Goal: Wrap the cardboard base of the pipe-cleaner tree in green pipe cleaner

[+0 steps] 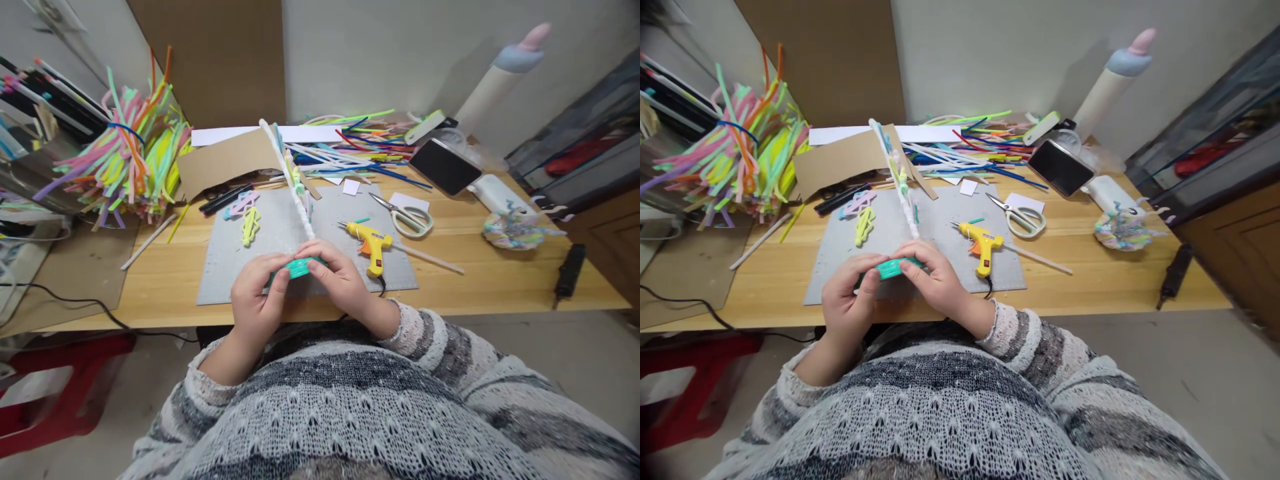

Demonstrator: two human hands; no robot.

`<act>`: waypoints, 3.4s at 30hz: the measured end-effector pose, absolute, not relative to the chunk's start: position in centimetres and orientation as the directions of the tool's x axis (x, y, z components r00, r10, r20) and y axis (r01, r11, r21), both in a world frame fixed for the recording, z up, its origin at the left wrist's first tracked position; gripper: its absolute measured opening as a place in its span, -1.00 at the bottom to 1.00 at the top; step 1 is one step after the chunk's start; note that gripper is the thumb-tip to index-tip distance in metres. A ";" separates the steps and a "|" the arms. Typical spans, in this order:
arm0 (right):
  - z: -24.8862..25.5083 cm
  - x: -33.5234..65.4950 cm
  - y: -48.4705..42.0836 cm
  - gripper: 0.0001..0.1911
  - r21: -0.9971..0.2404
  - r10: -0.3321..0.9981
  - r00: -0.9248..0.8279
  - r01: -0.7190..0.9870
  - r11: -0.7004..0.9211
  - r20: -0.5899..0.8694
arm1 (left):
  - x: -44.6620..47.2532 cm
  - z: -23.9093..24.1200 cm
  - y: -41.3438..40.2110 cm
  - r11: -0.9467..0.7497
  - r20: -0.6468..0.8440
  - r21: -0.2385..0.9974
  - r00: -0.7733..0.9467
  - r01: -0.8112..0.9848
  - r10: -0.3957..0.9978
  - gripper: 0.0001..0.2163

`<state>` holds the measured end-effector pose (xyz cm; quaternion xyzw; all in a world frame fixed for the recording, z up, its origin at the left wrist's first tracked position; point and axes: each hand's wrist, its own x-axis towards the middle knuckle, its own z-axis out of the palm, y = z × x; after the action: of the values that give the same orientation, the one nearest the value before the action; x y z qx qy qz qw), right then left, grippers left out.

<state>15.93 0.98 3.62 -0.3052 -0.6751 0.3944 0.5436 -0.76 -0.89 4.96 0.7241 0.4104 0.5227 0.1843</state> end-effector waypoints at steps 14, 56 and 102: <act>4.2 15.8 1.8 -0.82 -0.888 0.860 -0.240 -0.025 0.459 0.451 | -1.7 4.4 -0.2 -0.642 0.627 0.702 0.160 0.307 0.762 -0.71; 3.7 16.1 3.1 -0.72 -0.913 0.886 -0.224 -0.064 0.402 0.406 | -0.9 3.5 1.4 -0.770 0.903 0.235 0.160 0.593 0.399 -0.80; 1.9 15.3 2.1 -0.81 -0.930 0.926 -0.110 -0.124 0.347 0.361 | -1.0 4.5 -0.7 -0.635 0.710 0.578 0.069 0.513 0.701 -0.85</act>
<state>15.29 2.06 1.87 -0.3413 -0.5876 0.4581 0.5730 -1.05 -0.72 4.46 0.7257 0.4181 0.5393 0.0874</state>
